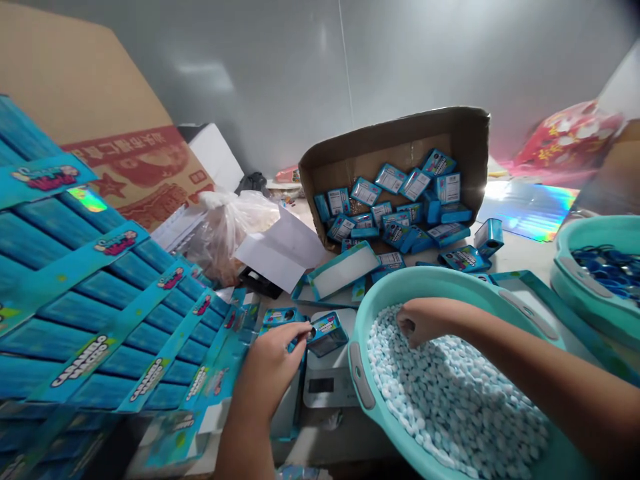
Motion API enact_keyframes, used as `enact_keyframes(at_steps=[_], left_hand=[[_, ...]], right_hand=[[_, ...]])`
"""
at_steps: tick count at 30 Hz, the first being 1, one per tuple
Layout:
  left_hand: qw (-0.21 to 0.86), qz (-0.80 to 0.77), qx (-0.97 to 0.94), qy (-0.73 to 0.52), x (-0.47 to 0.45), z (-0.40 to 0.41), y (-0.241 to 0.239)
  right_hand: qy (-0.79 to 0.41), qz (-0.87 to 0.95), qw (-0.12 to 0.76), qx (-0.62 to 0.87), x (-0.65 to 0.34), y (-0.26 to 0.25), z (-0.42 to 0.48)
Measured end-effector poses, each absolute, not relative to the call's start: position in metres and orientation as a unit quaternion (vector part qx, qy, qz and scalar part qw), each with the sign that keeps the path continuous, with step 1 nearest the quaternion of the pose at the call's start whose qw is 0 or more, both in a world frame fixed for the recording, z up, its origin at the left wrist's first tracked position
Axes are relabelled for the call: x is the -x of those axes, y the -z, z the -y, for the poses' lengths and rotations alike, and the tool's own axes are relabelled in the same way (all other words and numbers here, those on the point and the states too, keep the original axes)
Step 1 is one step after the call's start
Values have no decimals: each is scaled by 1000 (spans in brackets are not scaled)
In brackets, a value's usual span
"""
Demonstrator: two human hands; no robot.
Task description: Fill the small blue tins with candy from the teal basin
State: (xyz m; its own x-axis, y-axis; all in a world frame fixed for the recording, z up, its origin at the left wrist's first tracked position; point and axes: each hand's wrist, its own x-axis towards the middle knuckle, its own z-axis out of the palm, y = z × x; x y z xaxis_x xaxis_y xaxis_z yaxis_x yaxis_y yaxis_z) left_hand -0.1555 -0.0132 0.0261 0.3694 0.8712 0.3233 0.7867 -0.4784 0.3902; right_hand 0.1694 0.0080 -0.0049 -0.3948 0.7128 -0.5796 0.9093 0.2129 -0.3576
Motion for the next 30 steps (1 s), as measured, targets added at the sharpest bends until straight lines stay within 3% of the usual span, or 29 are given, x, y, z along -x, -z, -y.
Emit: enact_keyframes(at_steps=[6, 9, 15, 21, 30], left_hand=[[33, -433, -830, -351, 136, 23, -28], [100, -321, -865, -373, 100, 43, -26], [285, -161, -899, -292, 23, 85, -4], [278, -170, -936, -133, 6, 90, 11], [359, -189, -907, -118, 9, 82, 8]], right_hand=[[344, -761, 141, -531, -172, 3, -8], [347, -761, 138, -530, -172, 4, -8], [336, -775, 124, -520, -175, 11, -7], [330, -781, 136, -512, -176, 10, -7], [330, -785, 127, -509, -176, 9, -7]])
